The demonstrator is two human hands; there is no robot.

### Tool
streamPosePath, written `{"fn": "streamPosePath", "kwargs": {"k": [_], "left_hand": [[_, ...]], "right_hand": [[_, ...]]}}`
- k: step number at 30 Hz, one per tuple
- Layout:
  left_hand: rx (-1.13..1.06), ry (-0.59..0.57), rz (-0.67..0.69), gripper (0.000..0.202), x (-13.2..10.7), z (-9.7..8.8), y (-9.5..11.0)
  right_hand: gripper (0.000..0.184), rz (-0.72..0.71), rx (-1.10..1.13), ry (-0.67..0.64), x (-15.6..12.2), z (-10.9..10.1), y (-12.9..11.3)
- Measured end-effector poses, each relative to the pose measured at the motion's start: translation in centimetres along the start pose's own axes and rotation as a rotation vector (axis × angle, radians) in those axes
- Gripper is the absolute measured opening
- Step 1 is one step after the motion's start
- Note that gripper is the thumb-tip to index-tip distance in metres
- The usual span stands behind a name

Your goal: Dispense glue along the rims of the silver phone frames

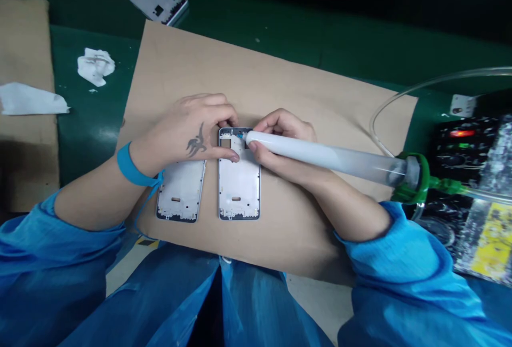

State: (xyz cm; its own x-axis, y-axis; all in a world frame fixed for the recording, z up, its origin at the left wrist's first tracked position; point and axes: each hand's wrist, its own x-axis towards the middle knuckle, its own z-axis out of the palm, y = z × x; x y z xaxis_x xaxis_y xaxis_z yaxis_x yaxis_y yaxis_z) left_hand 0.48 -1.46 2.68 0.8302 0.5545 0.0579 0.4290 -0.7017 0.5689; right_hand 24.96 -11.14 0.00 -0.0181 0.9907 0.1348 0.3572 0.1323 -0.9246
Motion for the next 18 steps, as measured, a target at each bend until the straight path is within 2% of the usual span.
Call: {"fn": "streamPosePath", "kwargs": {"k": [6,18], "left_hand": [[0.013,0.003,0.015,0.065,-0.03,0.04,-0.11],[0.001,-0.003,0.005,0.059,-0.03,-0.06,0.15]], "right_hand": [[0.040,0.001,-0.011,-0.016,0.19,-0.11,-0.56],[0.039,0.000,-0.014,0.026,0.00,0.04,-0.23]]}}
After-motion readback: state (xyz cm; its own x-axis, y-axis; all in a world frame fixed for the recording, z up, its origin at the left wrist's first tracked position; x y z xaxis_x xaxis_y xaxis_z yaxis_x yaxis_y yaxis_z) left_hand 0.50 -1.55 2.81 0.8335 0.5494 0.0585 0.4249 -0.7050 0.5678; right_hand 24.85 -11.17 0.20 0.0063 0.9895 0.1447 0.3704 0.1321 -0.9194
